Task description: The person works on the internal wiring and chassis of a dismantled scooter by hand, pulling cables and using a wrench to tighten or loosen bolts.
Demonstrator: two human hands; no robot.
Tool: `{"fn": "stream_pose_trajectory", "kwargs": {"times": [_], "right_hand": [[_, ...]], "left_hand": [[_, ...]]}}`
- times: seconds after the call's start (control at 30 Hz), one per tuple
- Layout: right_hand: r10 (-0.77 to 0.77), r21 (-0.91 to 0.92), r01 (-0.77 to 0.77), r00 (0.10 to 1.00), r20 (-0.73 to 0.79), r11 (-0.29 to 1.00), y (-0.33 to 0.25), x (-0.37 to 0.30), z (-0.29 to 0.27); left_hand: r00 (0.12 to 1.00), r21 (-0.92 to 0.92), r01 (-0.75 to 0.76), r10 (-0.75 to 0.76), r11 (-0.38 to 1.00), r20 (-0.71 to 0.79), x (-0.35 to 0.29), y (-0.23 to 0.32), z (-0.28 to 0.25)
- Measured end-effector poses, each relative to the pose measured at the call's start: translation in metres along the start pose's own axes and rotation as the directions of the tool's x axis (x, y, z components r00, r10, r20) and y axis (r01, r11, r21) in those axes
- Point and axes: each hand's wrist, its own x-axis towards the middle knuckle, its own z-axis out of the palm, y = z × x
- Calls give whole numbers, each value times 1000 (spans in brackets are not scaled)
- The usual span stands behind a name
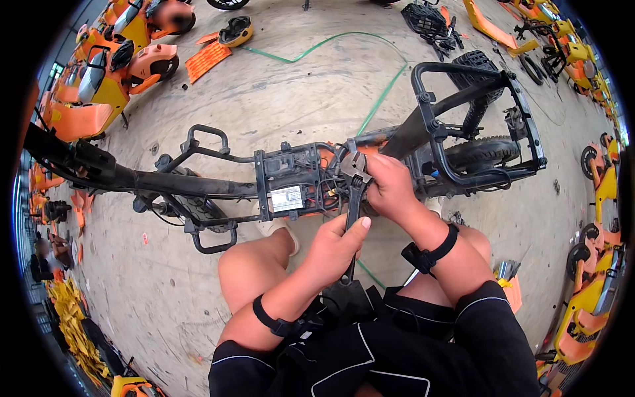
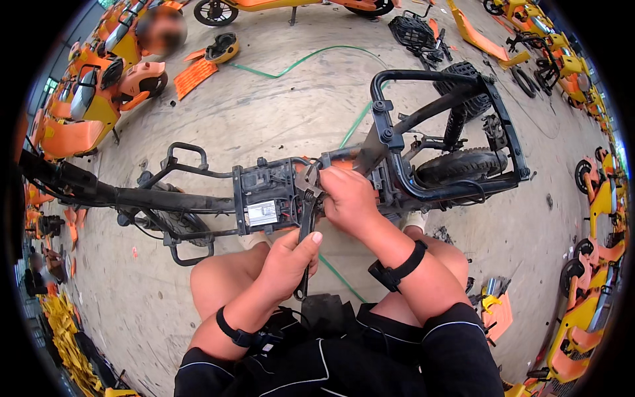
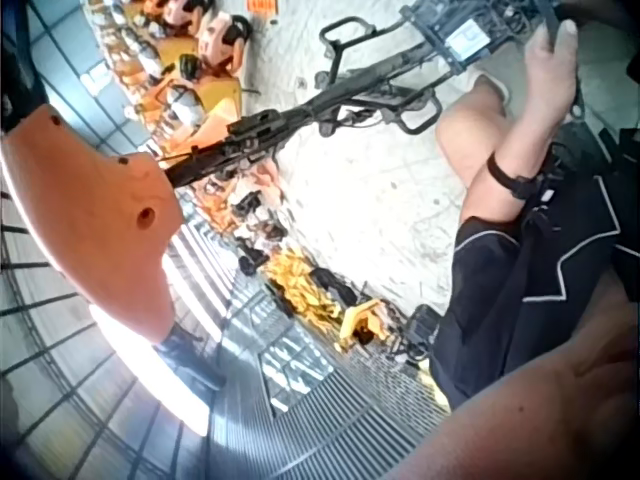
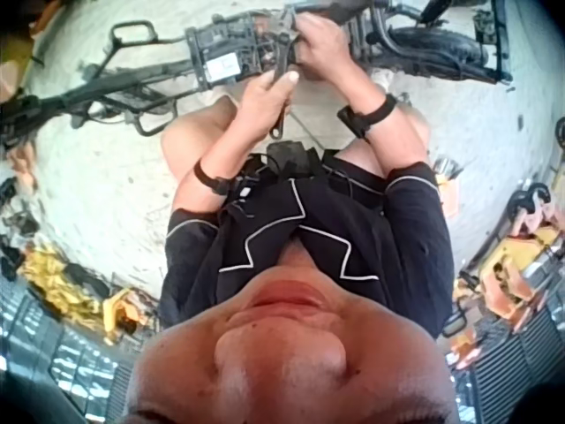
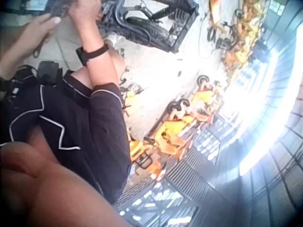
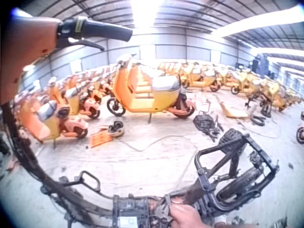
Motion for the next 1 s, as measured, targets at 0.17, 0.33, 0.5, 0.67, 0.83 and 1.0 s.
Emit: {"fn": "stream_pose_trajectory", "kwargs": {"times": [0.17,0.33,0.5,0.67,0.83,1.0], "right_hand": [[79,141,-79,997,6,987,1,0,2],[127,189,-119,991,-32,975,-9,3,-6],[169,150,-159,984,-56,976,-9,-2,-12],[192,140,-174,974,-121,975,-14,-5,-7],[143,58,-136,980,-141,989,-16,-9,-3],[36,-16,-37,997,-63,999,-14,-6,-10]], "left_hand": [[998,203,-54,60,978,-28,4,-2,-5],[981,417,-115,168,902,-93,3,2,-16],[975,474,-142,206,869,-87,6,12,-4],[980,376,-145,185,915,-74,9,1,-1],[985,283,-137,162,949,-67,11,-6,-3],[994,199,-7,28,980,-105,2,6,-4]]}}
